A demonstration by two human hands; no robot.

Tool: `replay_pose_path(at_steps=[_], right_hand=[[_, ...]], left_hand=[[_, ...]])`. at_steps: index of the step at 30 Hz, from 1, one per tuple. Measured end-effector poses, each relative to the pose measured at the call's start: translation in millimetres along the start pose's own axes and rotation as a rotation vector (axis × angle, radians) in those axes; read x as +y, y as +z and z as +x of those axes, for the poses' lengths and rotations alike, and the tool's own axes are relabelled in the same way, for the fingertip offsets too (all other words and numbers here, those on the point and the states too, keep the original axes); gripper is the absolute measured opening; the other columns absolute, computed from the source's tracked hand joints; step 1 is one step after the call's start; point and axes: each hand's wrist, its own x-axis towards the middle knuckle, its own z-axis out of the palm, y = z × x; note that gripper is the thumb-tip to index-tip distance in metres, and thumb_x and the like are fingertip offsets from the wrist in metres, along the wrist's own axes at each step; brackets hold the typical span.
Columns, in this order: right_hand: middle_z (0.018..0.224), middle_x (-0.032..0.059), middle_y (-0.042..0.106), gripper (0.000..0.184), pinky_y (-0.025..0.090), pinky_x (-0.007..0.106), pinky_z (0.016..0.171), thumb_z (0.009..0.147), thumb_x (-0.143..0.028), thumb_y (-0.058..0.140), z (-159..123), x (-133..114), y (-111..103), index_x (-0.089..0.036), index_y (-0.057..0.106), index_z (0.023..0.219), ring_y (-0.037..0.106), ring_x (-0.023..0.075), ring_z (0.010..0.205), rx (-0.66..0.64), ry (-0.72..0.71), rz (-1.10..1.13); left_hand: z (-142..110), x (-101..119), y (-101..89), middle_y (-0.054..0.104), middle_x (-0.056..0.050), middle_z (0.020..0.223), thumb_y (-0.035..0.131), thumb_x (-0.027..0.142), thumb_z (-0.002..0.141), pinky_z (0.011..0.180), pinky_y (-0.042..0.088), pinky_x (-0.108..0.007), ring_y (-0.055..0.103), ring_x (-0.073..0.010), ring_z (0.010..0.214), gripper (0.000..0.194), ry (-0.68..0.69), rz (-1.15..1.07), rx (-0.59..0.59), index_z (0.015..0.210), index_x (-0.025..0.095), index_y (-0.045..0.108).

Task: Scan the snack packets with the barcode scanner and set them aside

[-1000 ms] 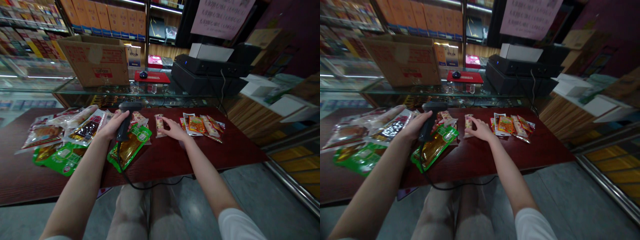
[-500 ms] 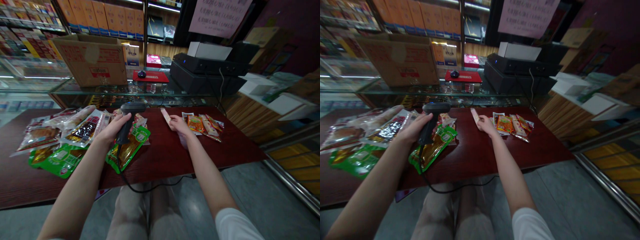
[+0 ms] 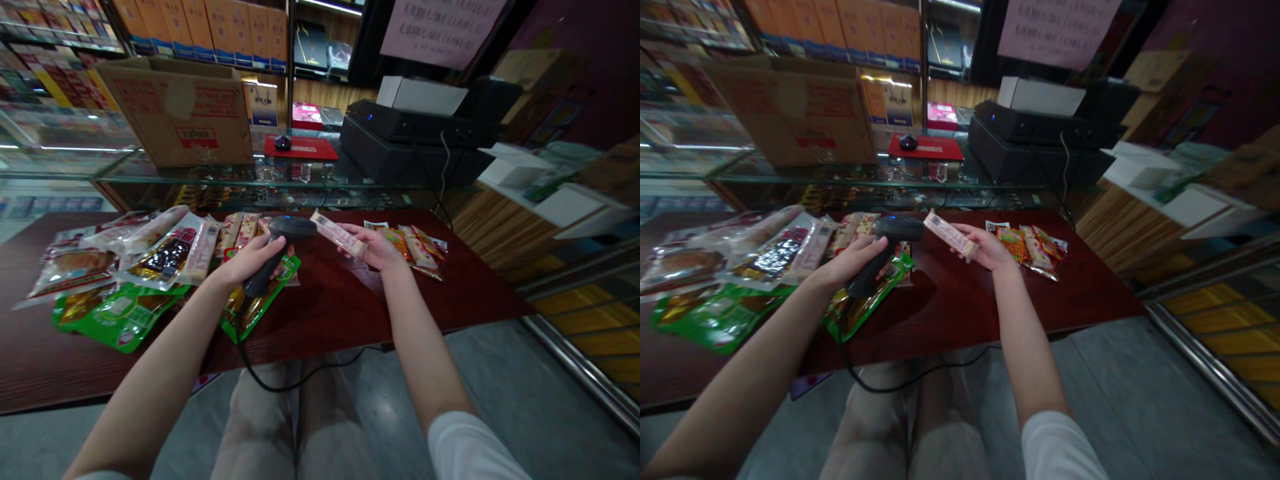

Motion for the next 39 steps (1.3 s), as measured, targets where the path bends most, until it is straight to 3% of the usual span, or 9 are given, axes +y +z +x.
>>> replay_pose_path(at_steps=[8, 14, 20, 23, 26, 28, 31, 34, 39], right_hand=[[0.095, 0.0084, 0.077, 0.049, 0.057, 0.025, 0.052, 0.073, -0.014, 0.051, -5.9, -2.3, 5.8, -0.013, 0.064, 0.120, 0.072, 0.0186, 0.071, -0.025, 0.070, -0.089], [0.114, 0.0114, 0.074, 0.053, 0.058, 0.030, 0.058, 0.071, -0.020, 0.055, -6.1, -1.6, 3.1, -0.016, 0.065, 0.123, 0.071, 0.0210, 0.077, 0.016, 0.027, -0.225], [0.126, 0.0129, 0.064, 0.048, 0.051, 0.046, 0.099, 0.079, -0.021, 0.051, -8.7, -7.6, -25.1, -0.019, 0.066, 0.124, 0.061, 0.0284, 0.114, 0.736, -0.369, -0.964], [0.127, 0.0177, 0.058, 0.041, 0.043, 0.053, 0.104, 0.081, -0.020, 0.053, -15.2, -5.5, -42.5, -0.018, 0.070, 0.119, 0.057, 0.0346, 0.118, 1.014, -0.229, -1.336], [0.125, 0.0206, 0.058, 0.035, 0.037, 0.064, 0.102, 0.081, -0.023, 0.058, -19.9, -0.2, -51.8, -0.018, 0.073, 0.112, 0.051, 0.0424, 0.121, 1.151, -0.009, -1.438], [0.126, 0.0210, 0.058, 0.031, 0.032, 0.069, 0.101, 0.081, -0.026, 0.060, -19.2, 2.1, -51.7, -0.019, 0.073, 0.108, 0.046, 0.0451, 0.124, 1.203, -0.045, -1.457], [0.123, 0.0181, 0.061, 0.027, 0.031, 0.066, 0.104, 0.082, -0.023, 0.056, -11.0, 2.6, -42.7, -0.019, 0.072, 0.104, 0.049, 0.0402, 0.122, 1.150, -0.308, -1.460], [0.112, 0.0137, 0.067, 0.026, 0.038, 0.055, 0.106, 0.082, -0.020, 0.052, 2.8, 5.5, -26.1, -0.020, 0.070, 0.102, 0.057, 0.0313, 0.112, 0.911, -0.518, -1.338], [0.104, 0.0076, 0.068, 0.027, 0.052, 0.039, 0.093, 0.085, -0.028, 0.057, 22.9, 24.0, 4.4, -0.022, 0.065, 0.110, 0.065, 0.0204, 0.095, 0.436, -0.529, -0.857]], left_hand=[[1.1, 0.5, 2.6, 0.057, 0.002, 0.053, 0.061, 0.079, 0.072, 0.043, 0.037, -0.023, 0.049, -0.0107, 0.044, 0.063, 0.026, 0.009, 0.020, 0.086, 0.017, 0.056], [1.2, 0.5, 3.2, 0.058, 0.001, 0.054, 0.065, 0.082, 0.067, 0.042, 0.038, -0.023, 0.050, -0.0114, 0.044, 0.068, -0.022, 0.000, 0.029, 0.086, 0.018, 0.055], [-2.7, 5.8, -2.6, 0.059, 0.000, 0.056, 0.065, 0.076, 0.071, 0.043, 0.040, -0.023, 0.053, -0.0127, 0.045, 0.060, -0.030, -0.018, 0.170, 0.084, 0.019, 0.055], [-4.1, 7.9, -11.9, 0.059, 0.000, 0.058, 0.064, 0.069, 0.077, 0.043, 0.041, -0.023, 0.053, -0.0127, 0.047, 0.051, -0.016, -0.024, 0.324, 0.086, 0.019, 0.057], [0.2, 4.5, -25.5, 0.059, -0.001, 0.062, 0.063, 0.065, 0.080, 0.046, 0.044, -0.024, 0.056, -0.0142, 0.051, 0.048, -0.026, -0.016, 0.479, 0.088, 0.018, 0.059], [5.7, -1.1, -34.0, 0.063, -0.004, 0.069, 0.062, 0.066, 0.081, 0.052, 0.049, -0.026, 0.060, -0.0164, 0.058, 0.050, -0.009, -0.004, 0.573, 0.091, 0.017, 0.062], [12.8, -10.6, -40.4, 0.068, -0.006, 0.081, 0.064, 0.070, 0.076, 0.066, 0.055, -0.031, 0.066, -0.0212, 0.074, 0.059, 0.050, 0.049, 0.629, 0.099, 0.016, 0.066], [13.7, -14.3, -36.6, 0.071, -0.007, 0.091, 0.064, 0.076, 0.071, 0.077, 0.057, -0.034, 0.067, -0.0252, 0.087, 0.069, 0.068, 0.118, 0.531, 0.105, 0.017, 0.068], [5.8, -8.5, -21.2, 0.073, -0.007, 0.091, 0.061, 0.080, 0.072, 0.075, 0.055, -0.033, 0.066, -0.0249, 0.087, 0.071, -0.008, 0.232, 0.250, 0.100, 0.016, 0.071]])
